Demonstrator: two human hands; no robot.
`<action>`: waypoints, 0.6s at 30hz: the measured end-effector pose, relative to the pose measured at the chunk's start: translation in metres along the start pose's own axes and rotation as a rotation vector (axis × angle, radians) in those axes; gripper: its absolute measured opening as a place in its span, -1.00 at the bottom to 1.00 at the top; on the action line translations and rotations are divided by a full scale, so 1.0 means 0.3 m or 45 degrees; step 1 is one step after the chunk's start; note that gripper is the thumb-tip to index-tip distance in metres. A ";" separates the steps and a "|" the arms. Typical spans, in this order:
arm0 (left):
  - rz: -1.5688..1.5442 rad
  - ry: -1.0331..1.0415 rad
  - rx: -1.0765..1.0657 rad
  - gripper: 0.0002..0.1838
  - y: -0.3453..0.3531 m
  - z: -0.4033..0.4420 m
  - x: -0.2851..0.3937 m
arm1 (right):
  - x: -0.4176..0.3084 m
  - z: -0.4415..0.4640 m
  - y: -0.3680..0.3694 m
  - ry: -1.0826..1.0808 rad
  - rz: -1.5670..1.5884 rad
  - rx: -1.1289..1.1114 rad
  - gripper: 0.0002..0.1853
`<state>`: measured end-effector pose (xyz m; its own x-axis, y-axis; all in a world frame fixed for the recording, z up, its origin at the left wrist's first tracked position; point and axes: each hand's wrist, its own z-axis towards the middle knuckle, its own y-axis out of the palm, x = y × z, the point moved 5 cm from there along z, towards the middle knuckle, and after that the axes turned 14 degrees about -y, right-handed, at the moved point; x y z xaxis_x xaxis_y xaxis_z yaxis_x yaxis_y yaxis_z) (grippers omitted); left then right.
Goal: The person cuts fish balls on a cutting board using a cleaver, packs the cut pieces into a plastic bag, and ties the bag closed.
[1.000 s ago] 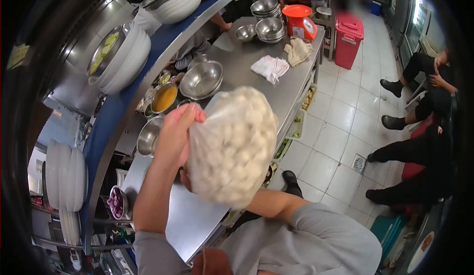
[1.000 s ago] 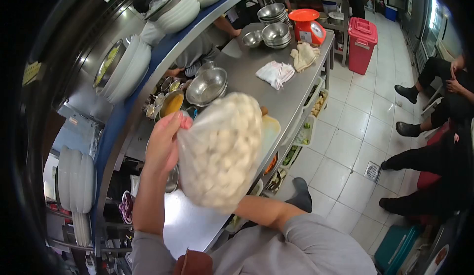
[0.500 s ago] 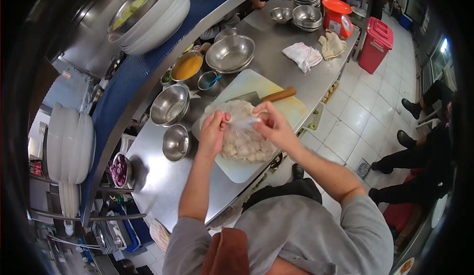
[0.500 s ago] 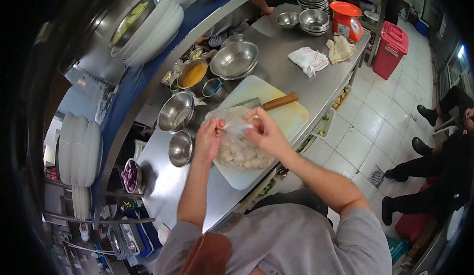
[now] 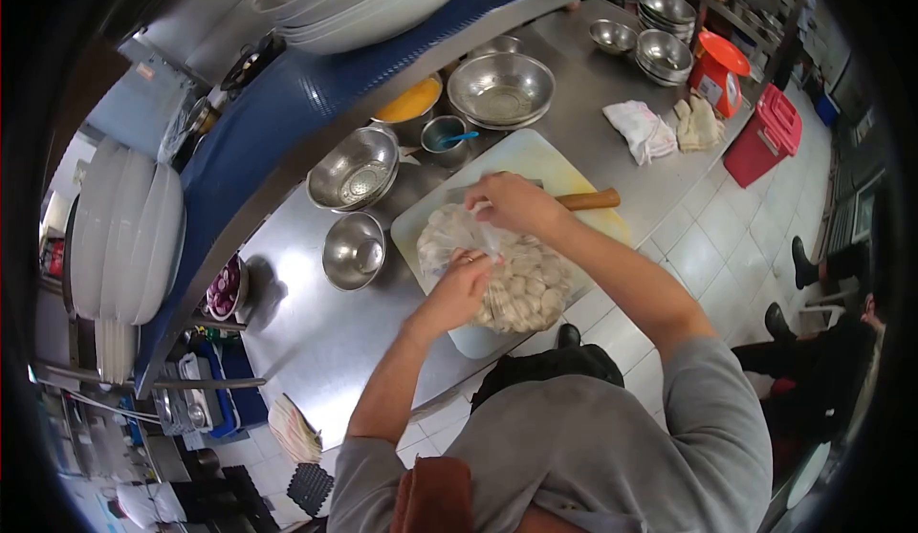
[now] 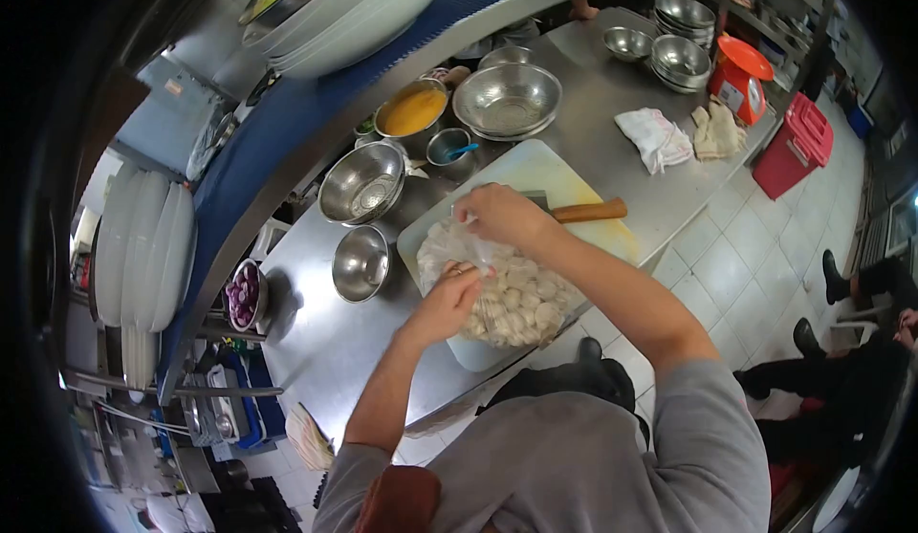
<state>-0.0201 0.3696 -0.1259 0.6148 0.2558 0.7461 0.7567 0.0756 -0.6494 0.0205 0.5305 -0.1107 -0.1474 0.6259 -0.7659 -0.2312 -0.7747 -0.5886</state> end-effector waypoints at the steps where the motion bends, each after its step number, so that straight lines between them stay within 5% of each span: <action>1: 0.201 0.107 0.034 -0.71 0.007 0.001 0.024 | -0.075 -0.036 -0.037 -0.164 -0.360 0.191 -0.89; 3: 0.369 0.097 0.020 -0.61 0.023 0.008 0.017 | -0.185 -0.107 -0.033 -0.329 -0.722 0.378 -0.92; 5: 0.451 0.211 0.070 -0.67 0.038 0.015 0.035 | -0.198 -0.160 0.025 -0.194 -0.595 -0.013 -0.95; 11: 0.775 0.335 0.064 -0.63 0.066 0.021 0.023 | -0.098 -0.176 0.079 0.082 -0.388 0.049 -0.84; 18: 0.519 0.442 0.213 -0.60 0.086 0.004 -0.079 | -0.062 -0.164 0.132 0.262 -0.241 0.212 -0.80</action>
<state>-0.0156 0.3666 -0.1605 0.9086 -0.0336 0.4164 0.4145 0.1959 -0.8887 0.0615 0.4838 -0.1326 0.1070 0.7128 -0.6932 -0.3928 -0.6102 -0.6881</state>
